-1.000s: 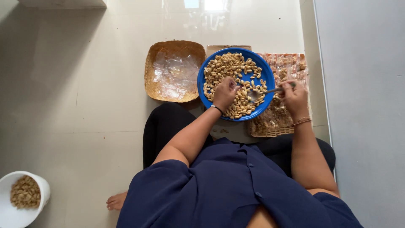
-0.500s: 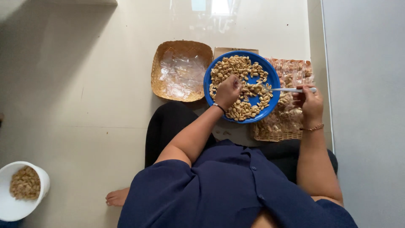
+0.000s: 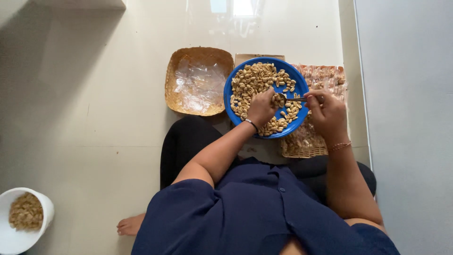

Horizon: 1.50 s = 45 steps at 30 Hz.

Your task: Sorting through a bowl of nuts to remove impurities or specific pieces using a spoon and hands

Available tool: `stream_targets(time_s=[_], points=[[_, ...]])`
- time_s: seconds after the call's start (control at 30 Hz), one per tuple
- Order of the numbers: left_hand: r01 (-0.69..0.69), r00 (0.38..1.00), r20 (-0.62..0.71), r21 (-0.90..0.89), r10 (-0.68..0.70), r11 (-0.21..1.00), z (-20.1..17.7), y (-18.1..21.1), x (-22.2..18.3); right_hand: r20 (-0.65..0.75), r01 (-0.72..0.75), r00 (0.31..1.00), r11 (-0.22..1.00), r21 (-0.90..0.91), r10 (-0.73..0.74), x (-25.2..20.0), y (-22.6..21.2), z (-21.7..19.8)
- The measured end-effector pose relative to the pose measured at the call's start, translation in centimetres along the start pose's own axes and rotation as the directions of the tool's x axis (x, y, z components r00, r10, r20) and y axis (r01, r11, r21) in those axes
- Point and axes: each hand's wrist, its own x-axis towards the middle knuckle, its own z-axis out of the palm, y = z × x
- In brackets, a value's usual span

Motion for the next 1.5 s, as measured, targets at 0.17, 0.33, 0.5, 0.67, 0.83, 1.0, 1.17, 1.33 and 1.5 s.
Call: stream_targets(time_s=[0.17,0.33,0.5,0.67,0.83,1.0,1.17,1.33,1.5], points=[[0.031,1.000,0.006,-0.083,-0.031,0.996,0.4,-1.0,0.0,-0.059,0.099,0.992,0.985,-0.141,-0.108,-0.5,-0.9,-1.4],[0.058,0.998,-0.020,-0.107,-0.061,0.993,2.2,-2.3,0.1,-0.040,0.079,0.995,0.982,-0.172,-0.087,-0.8,-1.5,-0.6],[0.069,0.997,0.022,-0.084,-0.068,0.994,1.9,-2.0,-0.2,-0.024,0.105,0.994,0.988,-0.112,-0.108,-0.9,-0.5,-0.5],[0.088,0.996,0.010,-0.128,-0.087,0.988,0.9,-1.7,-0.3,-0.090,-0.001,0.996,0.998,0.061,0.006,-0.9,-0.5,-1.8],[0.166,0.985,-0.012,-0.217,-0.172,0.962,-0.5,-2.2,-0.5,-0.222,-0.121,0.966,0.991,0.057,0.131,-1.3,4.3,-3.7],[0.233,0.964,-0.026,-0.392,-0.263,0.890,-0.5,-2.4,-0.8,-0.133,-0.360,0.931,0.917,-0.174,0.340,-2.7,10.0,-1.5],[0.291,0.948,0.010,-0.439,-0.319,0.850,1.7,-3.0,-0.8,0.041,-0.560,0.827,0.814,0.153,0.561,-3.8,14.1,3.8],[0.266,0.953,-0.014,-0.442,-0.303,0.857,0.6,-2.1,-0.3,0.231,-0.688,0.697,0.542,0.481,0.679,-4.5,16.9,5.2],[0.144,0.981,-0.090,-0.267,-0.173,0.953,-0.5,-2.4,0.5,0.074,-0.565,0.774,0.633,0.530,0.629,-3.4,15.2,1.8]])
